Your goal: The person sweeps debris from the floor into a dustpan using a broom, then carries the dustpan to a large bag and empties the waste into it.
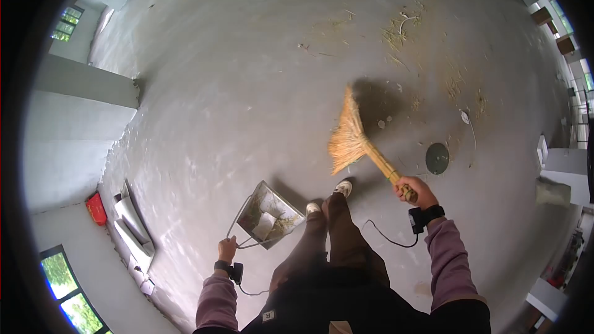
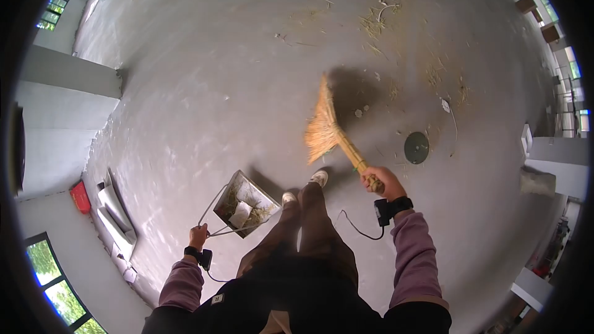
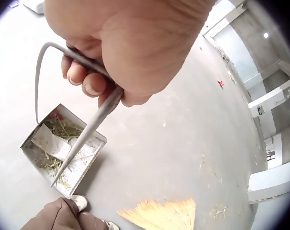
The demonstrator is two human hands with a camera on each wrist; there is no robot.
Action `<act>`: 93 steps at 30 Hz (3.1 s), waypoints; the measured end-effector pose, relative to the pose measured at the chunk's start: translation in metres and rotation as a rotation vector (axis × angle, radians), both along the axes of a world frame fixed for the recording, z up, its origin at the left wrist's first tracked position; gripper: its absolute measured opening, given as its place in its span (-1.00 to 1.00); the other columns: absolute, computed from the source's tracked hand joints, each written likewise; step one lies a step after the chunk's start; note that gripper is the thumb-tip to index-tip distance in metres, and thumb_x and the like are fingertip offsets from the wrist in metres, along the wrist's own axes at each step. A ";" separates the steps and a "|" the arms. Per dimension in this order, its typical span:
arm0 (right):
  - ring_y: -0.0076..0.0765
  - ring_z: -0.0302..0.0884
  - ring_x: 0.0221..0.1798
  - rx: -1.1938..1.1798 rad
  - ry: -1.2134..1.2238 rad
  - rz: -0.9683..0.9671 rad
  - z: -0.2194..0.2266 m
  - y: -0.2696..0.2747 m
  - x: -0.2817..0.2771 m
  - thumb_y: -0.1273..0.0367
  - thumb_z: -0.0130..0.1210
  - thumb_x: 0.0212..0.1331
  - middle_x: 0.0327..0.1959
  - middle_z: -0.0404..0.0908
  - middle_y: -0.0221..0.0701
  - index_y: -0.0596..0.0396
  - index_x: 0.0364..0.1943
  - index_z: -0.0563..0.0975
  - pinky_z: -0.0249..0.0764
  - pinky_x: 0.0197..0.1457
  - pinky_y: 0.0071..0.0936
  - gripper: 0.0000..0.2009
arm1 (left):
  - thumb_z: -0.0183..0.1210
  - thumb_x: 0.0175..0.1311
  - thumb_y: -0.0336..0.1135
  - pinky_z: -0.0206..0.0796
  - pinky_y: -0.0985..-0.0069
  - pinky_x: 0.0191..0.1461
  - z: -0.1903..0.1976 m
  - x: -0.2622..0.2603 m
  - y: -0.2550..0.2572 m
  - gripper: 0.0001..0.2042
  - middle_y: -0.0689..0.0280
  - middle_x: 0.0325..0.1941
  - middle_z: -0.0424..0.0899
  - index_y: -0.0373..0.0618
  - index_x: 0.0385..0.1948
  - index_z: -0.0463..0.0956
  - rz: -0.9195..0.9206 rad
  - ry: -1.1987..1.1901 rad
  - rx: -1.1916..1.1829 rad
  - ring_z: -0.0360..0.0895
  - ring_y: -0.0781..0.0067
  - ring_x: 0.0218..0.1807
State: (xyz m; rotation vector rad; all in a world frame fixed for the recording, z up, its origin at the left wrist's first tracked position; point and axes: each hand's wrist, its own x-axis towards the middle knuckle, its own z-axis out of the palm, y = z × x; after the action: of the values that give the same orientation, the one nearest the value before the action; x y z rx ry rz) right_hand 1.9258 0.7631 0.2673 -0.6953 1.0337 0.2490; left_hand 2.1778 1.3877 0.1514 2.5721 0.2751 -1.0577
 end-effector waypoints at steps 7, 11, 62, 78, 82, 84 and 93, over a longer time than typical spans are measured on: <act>-0.58 0.34 -0.61 -0.065 0.016 -0.018 -0.001 0.031 0.018 0.39 -0.03 0.03 -0.53 0.42 -0.42 0.17 -0.29 0.38 0.30 -0.60 -0.62 -0.82 | -0.01 0.02 -0.08 0.29 0.40 -0.38 0.000 -0.035 0.025 -0.62 0.19 -0.71 0.52 -0.25 -0.68 0.56 0.097 0.057 -0.061 0.48 0.32 -0.55; -0.60 0.32 -0.59 0.055 -0.081 -0.059 0.004 0.078 0.012 0.39 -0.04 0.05 -0.52 0.39 -0.44 0.16 -0.26 0.36 0.30 -0.57 -0.63 -0.81 | 0.01 0.02 -0.11 0.25 0.43 -0.43 -0.005 -0.038 0.026 -0.64 0.24 -0.73 0.50 -0.26 -0.70 0.55 0.127 0.052 -0.138 0.43 0.39 -0.59; -0.48 0.38 -0.67 -0.289 0.021 -0.046 -0.024 0.034 -0.093 0.37 -0.02 -0.01 -0.66 0.41 -0.36 0.18 -0.59 0.39 0.30 -0.66 -0.56 -0.84 | 0.02 0.06 -0.06 0.24 0.46 -0.40 -0.050 -0.097 -0.051 -0.61 0.24 -0.66 0.52 -0.27 -0.65 0.56 0.114 0.031 -0.278 0.44 0.43 -0.53; -0.47 0.33 -0.59 0.288 -0.414 -0.039 -0.074 0.142 0.128 0.40 0.01 0.04 -0.60 0.39 -0.38 0.15 -0.42 0.33 0.28 -0.56 -0.59 -0.86 | 0.01 0.04 -0.08 0.25 0.46 -0.39 -0.043 -0.094 -0.043 -0.62 0.24 -0.68 0.51 -0.26 -0.66 0.56 0.080 0.009 -0.218 0.45 0.40 -0.53; -0.50 0.28 -0.62 0.477 -0.444 -0.110 -0.102 0.117 0.127 0.41 0.00 0.04 -0.61 0.37 -0.38 0.17 -0.38 0.32 0.26 -0.57 -0.60 -0.85 | 0.00 0.05 -0.09 0.26 0.44 -0.37 -0.047 -0.105 -0.037 -0.62 0.23 -0.69 0.51 -0.25 -0.68 0.57 0.078 0.002 -0.221 0.45 0.37 -0.53; -0.53 0.28 -0.61 0.539 -0.419 -0.222 -0.107 0.083 0.105 0.40 0.00 0.04 -0.57 0.37 -0.38 0.18 -0.33 0.31 0.25 -0.57 -0.64 -0.82 | 0.00 0.05 -0.08 0.27 0.43 -0.36 -0.050 -0.107 -0.044 -0.62 0.21 -0.68 0.52 -0.26 -0.68 0.57 0.101 0.014 -0.207 0.46 0.35 -0.52; -0.59 0.33 -0.58 0.235 -0.295 -0.415 -0.067 0.036 -0.022 0.41 -0.06 0.04 -0.51 0.38 -0.41 0.17 -0.36 0.33 0.31 -0.55 -0.65 -0.87 | 0.01 0.06 -0.07 0.27 0.42 -0.39 -0.050 -0.082 -0.069 -0.62 0.21 -0.68 0.53 -0.24 -0.69 0.56 0.057 -0.015 -0.220 0.45 0.39 -0.56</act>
State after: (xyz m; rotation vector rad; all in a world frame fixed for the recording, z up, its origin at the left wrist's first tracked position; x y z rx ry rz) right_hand 1.9036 0.7995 0.2005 -0.2824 0.8260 -0.0916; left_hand 2.0962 1.3190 0.1014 2.3620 0.2137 -0.9893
